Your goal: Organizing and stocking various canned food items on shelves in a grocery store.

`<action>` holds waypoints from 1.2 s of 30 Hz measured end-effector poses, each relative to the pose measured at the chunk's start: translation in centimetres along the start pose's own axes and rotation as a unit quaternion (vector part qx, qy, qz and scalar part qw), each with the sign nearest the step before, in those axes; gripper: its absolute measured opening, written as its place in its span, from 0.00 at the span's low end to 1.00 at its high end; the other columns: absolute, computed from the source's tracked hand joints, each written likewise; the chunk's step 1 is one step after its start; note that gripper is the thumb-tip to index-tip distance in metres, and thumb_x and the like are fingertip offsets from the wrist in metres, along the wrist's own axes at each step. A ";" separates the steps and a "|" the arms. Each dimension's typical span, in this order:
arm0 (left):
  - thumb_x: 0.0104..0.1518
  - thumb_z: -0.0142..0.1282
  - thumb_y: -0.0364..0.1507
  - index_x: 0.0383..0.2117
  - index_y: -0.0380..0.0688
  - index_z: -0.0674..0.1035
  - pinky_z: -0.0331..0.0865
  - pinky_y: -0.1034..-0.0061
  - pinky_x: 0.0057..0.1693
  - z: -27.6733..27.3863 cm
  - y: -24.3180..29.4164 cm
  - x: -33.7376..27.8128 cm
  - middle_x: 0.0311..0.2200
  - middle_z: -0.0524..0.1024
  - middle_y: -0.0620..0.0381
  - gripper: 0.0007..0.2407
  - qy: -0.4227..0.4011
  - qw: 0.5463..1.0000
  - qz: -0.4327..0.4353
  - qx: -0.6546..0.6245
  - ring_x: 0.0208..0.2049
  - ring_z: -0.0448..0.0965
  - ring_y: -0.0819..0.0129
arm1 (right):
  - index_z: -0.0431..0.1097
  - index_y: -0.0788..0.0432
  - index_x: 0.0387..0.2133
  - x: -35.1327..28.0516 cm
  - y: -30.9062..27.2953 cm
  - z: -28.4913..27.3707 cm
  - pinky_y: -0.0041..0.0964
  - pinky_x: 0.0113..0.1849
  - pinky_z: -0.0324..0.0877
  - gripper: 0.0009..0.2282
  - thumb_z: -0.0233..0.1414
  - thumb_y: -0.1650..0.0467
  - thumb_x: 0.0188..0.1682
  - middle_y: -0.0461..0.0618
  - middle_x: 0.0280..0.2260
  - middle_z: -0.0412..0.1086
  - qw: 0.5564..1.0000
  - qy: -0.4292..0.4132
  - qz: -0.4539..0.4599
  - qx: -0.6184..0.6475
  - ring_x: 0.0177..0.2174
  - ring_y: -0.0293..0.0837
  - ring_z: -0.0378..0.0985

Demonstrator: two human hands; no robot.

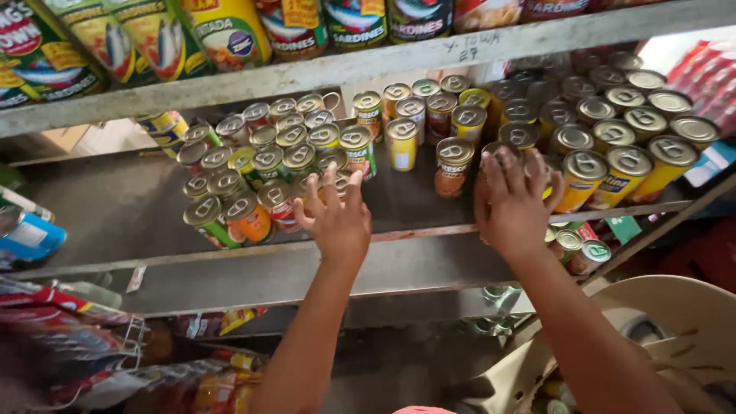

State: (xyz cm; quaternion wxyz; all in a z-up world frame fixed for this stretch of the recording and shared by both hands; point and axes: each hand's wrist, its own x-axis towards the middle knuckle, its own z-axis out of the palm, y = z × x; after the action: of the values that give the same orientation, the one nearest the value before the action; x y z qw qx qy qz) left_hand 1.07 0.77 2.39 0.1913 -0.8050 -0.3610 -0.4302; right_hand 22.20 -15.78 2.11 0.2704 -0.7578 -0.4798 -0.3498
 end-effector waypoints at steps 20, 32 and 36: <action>0.54 0.52 0.27 0.48 0.50 0.81 0.77 0.65 0.51 8.4 6.3 6.6 0.43 0.83 0.48 0.15 -0.344 0.856 0.043 -0.383 0.45 0.84 0.51 | 0.67 0.52 0.57 4.6 1.7 -2.2 0.72 0.57 0.48 0.25 0.55 0.66 0.42 0.53 0.58 0.68 0.997 -0.032 -0.029 0.064 0.60 0.53 0.65; 0.50 0.56 0.32 0.58 0.55 0.73 0.70 0.62 0.55 12.8 9.3 19.9 0.54 0.75 0.52 0.24 -0.395 0.903 0.102 -0.138 0.57 0.74 0.56 | 0.66 0.56 0.59 20.3 11.1 14.1 0.48 0.53 0.67 0.24 0.57 0.65 0.48 0.60 0.55 0.71 0.850 -0.363 -0.192 0.330 0.52 0.57 0.74; 0.52 0.57 0.32 0.57 0.53 0.78 0.72 0.64 0.58 17.6 10.8 21.7 0.59 0.75 0.49 0.22 -0.357 0.922 0.130 -0.078 0.59 0.75 0.55 | 0.70 0.56 0.55 22.4 10.1 16.2 0.48 0.54 0.67 0.18 0.54 0.66 0.51 0.59 0.55 0.72 0.773 -0.363 -0.240 0.462 0.52 0.57 0.73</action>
State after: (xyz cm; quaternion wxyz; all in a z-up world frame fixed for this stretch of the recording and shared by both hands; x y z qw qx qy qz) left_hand 26.93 13.52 10.61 0.0404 -0.9574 -0.2628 -0.1128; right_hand 42.50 4.40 9.18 0.3014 -0.4722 -0.8124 0.1616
